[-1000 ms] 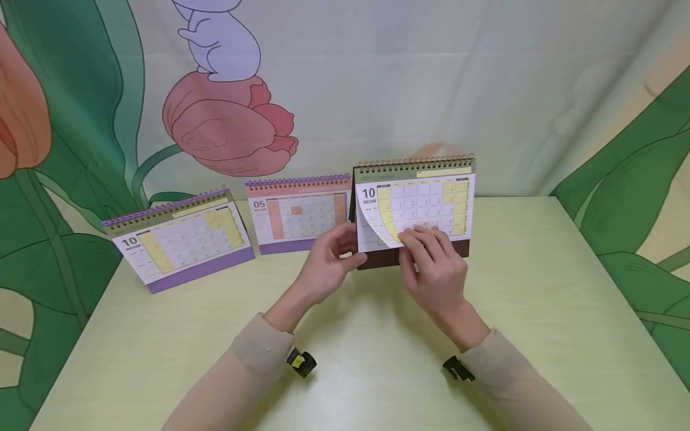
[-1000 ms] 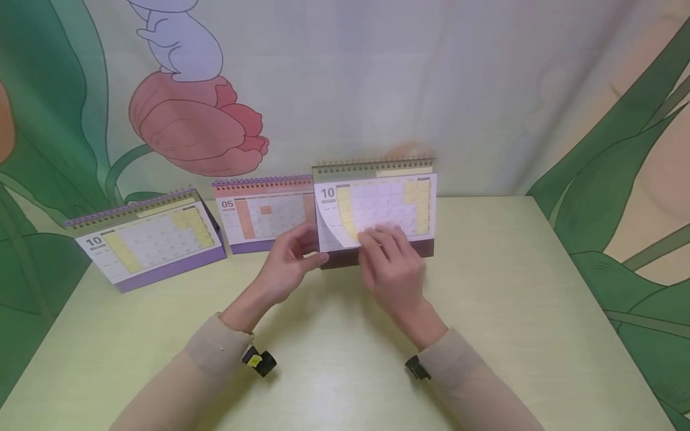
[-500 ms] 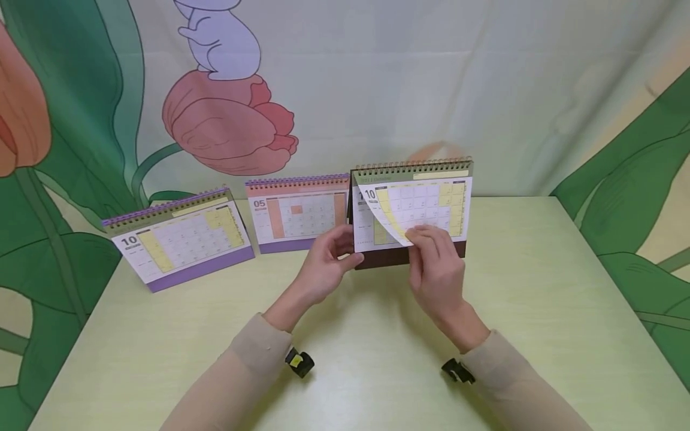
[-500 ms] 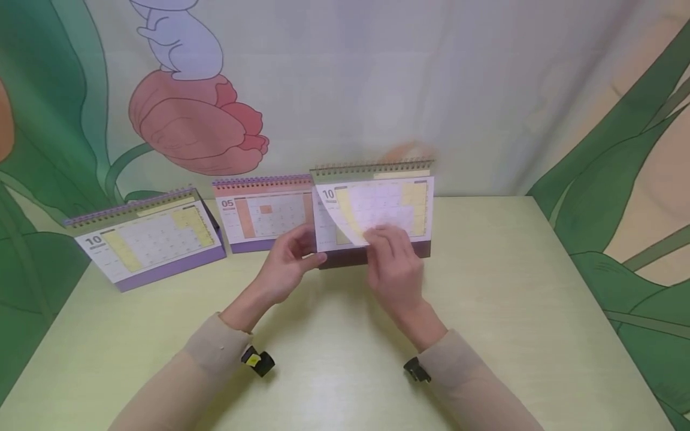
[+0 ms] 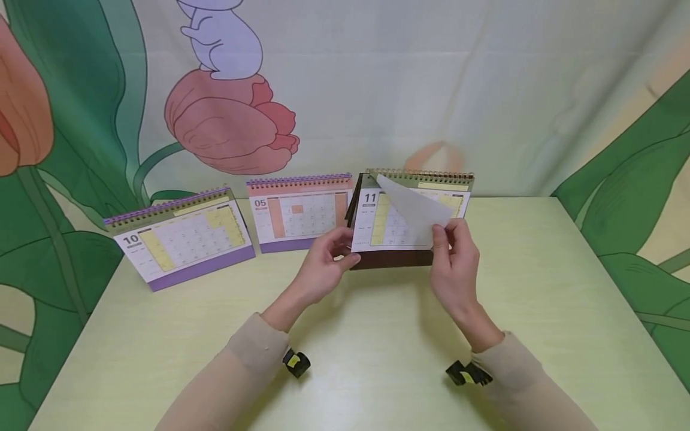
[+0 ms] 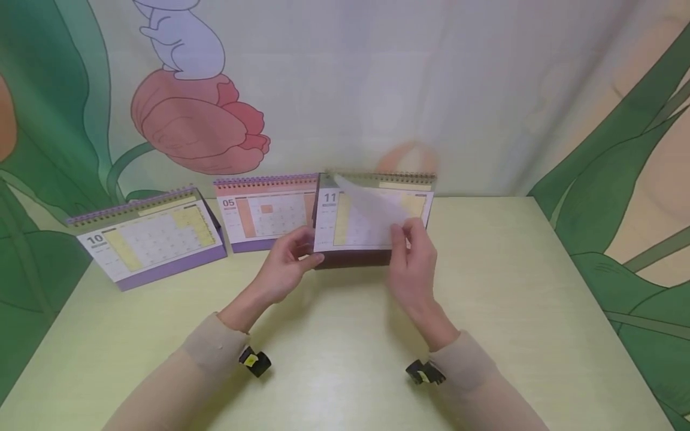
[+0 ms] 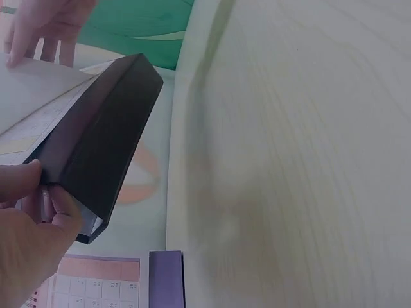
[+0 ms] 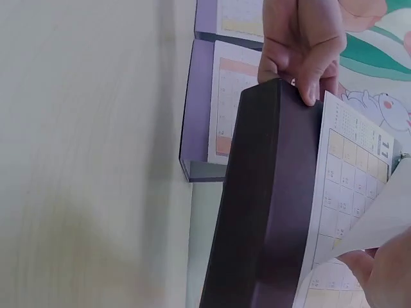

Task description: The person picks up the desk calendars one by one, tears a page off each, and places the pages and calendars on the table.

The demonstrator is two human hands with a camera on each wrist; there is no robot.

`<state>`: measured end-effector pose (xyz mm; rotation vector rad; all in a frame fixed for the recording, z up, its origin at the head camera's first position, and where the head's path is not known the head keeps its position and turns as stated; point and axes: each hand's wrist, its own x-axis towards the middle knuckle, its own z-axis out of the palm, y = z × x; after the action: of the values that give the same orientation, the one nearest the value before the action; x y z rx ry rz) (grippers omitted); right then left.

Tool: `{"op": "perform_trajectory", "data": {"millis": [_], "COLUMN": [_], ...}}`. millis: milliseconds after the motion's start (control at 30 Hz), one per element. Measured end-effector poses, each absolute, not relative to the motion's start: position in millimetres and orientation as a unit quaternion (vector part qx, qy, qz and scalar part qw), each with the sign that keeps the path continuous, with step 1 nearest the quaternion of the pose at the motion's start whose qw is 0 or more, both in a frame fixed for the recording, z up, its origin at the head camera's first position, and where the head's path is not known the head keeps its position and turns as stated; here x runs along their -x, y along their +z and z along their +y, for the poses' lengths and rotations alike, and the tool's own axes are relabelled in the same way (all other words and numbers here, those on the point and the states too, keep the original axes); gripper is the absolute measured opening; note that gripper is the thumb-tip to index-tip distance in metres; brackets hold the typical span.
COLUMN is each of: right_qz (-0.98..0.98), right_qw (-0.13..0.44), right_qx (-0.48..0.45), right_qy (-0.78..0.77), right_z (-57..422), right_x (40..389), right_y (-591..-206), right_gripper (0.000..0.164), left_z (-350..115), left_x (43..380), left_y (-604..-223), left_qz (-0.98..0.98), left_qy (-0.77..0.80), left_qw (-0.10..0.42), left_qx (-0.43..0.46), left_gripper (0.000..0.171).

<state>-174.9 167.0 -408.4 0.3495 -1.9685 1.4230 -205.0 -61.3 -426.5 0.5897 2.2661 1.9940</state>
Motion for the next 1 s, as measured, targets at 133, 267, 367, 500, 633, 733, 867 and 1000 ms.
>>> {"op": "perform_trajectory", "data": {"millis": [133, 267, 367, 500, 633, 733, 867, 1000], "right_qz": [-0.744, -0.725, -0.688, -0.650, -0.655, -0.664, -0.685, -0.690], "right_qw": [0.274, 0.235, 0.233, 0.227, 0.204, 0.192, 0.180, 0.178], "right_qx": [-0.096, -0.068, -0.055, -0.057, -0.035, -0.010, 0.005, 0.027], "right_qy": [0.602, 0.644, 0.686, 0.723, 0.727, 0.723, 0.705, 0.701], "right_z": [170, 172, 172, 172, 177, 184, 194, 204], "right_x": [173, 171, 171, 174, 175, 177, 181, 189], "right_y": [-406, -404, -398, -388, -382, -380, -375, -365], "right_gripper": [0.019, 0.023, 0.022, 0.020, 0.017, 0.017, 0.020, 0.017], "left_z": [-62, -62, -63, -66, -69, -72, -77, -81], "left_x": [206, 207, 208, 208, 209, 209, 208, 206], "left_y": [-425, -425, -428, -431, -429, -429, -428, -429], "left_qz": [0.749, 0.754, 0.750, 0.746, 0.753, 0.762, 0.775, 0.782], "left_qy": [0.635, 0.629, 0.636, 0.644, 0.637, 0.624, 0.608, 0.600], "left_qw": [0.032, 0.027, 0.035, 0.031, 0.010, 0.012, 0.015, 0.019], "left_qx": [-0.189, -0.186, -0.177, -0.164, -0.167, -0.171, -0.168, -0.169], "left_gripper": [0.030, 0.029, 0.029, 0.030, 0.028, 0.027, 0.026, 0.025]}}
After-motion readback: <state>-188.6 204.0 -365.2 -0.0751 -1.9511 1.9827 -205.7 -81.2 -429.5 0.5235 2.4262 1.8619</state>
